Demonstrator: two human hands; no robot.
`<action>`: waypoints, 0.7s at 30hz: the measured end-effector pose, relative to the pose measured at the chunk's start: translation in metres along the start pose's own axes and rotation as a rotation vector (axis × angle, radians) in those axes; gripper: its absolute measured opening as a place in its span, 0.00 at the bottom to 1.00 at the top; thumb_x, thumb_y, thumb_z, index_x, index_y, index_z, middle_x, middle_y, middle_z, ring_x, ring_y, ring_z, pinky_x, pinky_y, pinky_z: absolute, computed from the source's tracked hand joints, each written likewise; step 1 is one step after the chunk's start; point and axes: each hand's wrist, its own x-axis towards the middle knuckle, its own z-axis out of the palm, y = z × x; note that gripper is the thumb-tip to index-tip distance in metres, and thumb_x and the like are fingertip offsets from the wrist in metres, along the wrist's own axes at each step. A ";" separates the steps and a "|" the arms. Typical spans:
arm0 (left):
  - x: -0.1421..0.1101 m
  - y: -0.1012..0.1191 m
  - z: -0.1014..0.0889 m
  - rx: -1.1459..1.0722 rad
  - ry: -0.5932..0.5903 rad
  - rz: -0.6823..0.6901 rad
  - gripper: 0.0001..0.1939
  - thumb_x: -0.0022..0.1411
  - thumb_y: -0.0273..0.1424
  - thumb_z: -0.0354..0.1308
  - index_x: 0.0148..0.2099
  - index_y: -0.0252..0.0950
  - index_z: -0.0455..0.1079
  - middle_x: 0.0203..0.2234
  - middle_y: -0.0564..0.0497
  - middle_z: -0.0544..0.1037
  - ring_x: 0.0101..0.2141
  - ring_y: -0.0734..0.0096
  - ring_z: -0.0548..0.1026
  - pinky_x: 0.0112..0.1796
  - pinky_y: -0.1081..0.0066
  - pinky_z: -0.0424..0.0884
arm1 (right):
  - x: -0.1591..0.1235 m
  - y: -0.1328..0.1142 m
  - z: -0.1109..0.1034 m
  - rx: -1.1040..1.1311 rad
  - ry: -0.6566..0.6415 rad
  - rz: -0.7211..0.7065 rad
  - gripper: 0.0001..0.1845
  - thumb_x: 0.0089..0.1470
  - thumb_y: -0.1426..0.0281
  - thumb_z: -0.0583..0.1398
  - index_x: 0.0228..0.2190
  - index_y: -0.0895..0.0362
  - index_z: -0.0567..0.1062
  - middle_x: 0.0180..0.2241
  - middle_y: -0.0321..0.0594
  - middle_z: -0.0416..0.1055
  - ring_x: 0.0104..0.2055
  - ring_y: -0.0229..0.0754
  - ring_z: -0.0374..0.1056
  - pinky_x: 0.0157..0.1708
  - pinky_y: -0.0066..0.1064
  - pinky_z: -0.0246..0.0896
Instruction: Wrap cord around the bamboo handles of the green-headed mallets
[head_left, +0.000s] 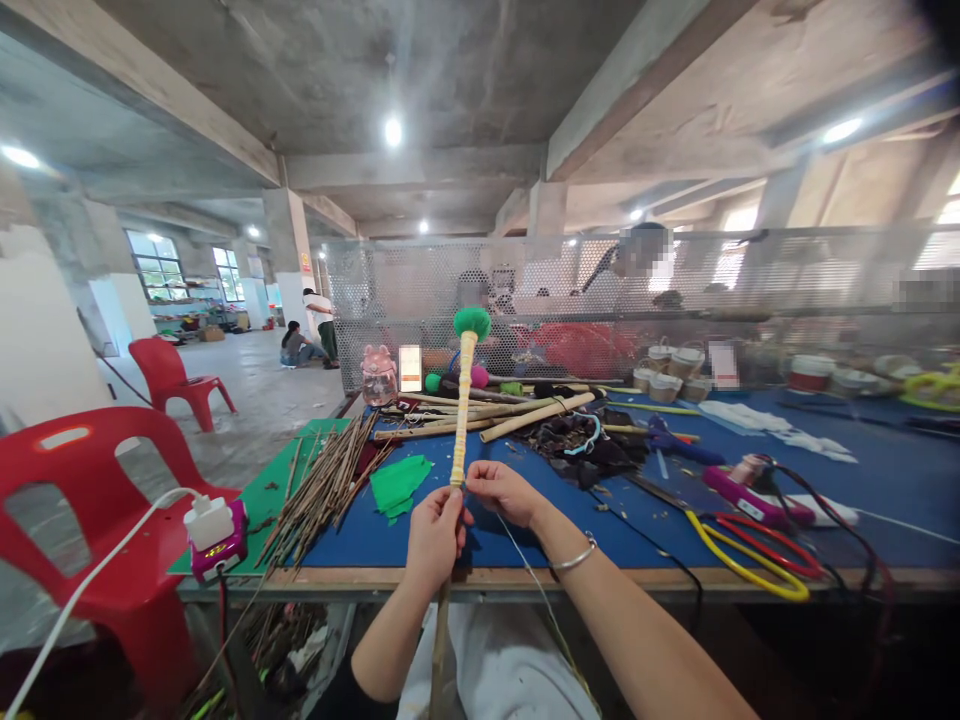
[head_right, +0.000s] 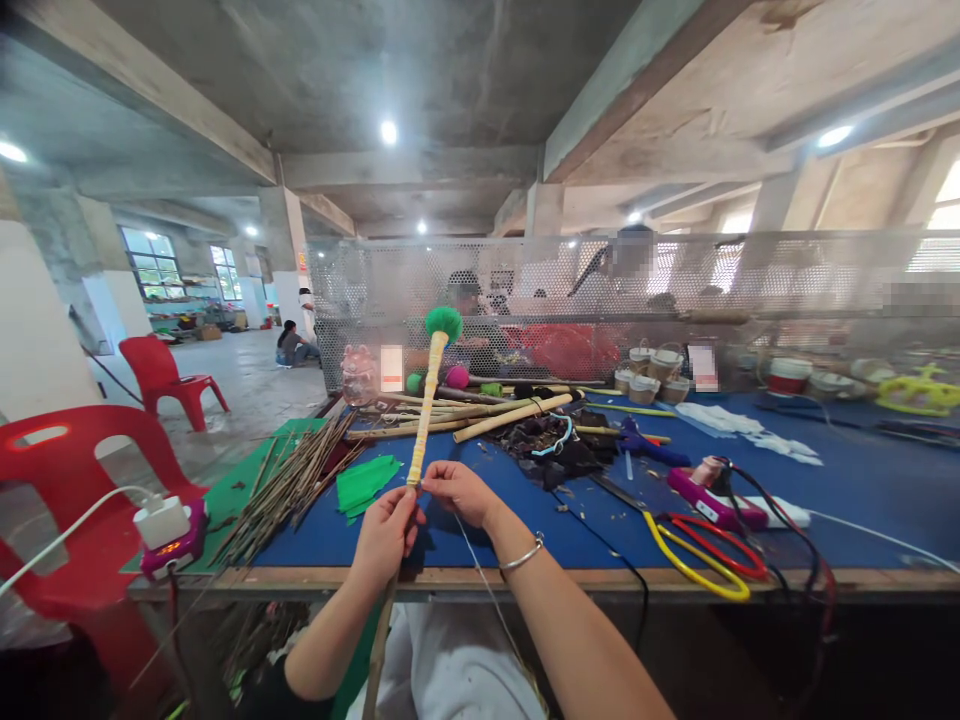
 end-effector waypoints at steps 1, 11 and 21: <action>0.000 0.001 -0.001 -0.026 -0.026 -0.010 0.21 0.49 0.47 0.54 0.32 0.32 0.65 0.15 0.58 0.67 0.09 0.87 0.55 0.09 0.81 0.49 | 0.000 -0.001 0.000 0.031 -0.007 0.005 0.15 0.38 0.65 0.65 0.23 0.59 0.65 0.11 0.25 0.56 0.10 0.24 0.41 0.12 0.21 0.30; -0.002 0.004 0.000 0.075 -0.060 -0.055 0.21 0.50 0.48 0.51 0.33 0.33 0.65 0.13 0.57 0.66 0.09 0.83 0.57 0.10 0.80 0.51 | -0.004 -0.004 -0.001 0.060 -0.017 -0.067 0.16 0.35 0.68 0.67 0.26 0.62 0.69 0.19 0.31 0.64 0.14 0.24 0.49 0.12 0.21 0.33; -0.005 0.007 0.008 0.013 -0.001 -0.055 0.20 0.47 0.46 0.56 0.31 0.33 0.63 0.18 0.54 0.70 0.13 0.82 0.64 0.13 0.80 0.59 | -0.008 -0.011 0.005 0.115 -0.059 -0.034 0.19 0.36 0.63 0.66 0.29 0.62 0.69 0.16 0.29 0.60 0.14 0.24 0.45 0.13 0.22 0.31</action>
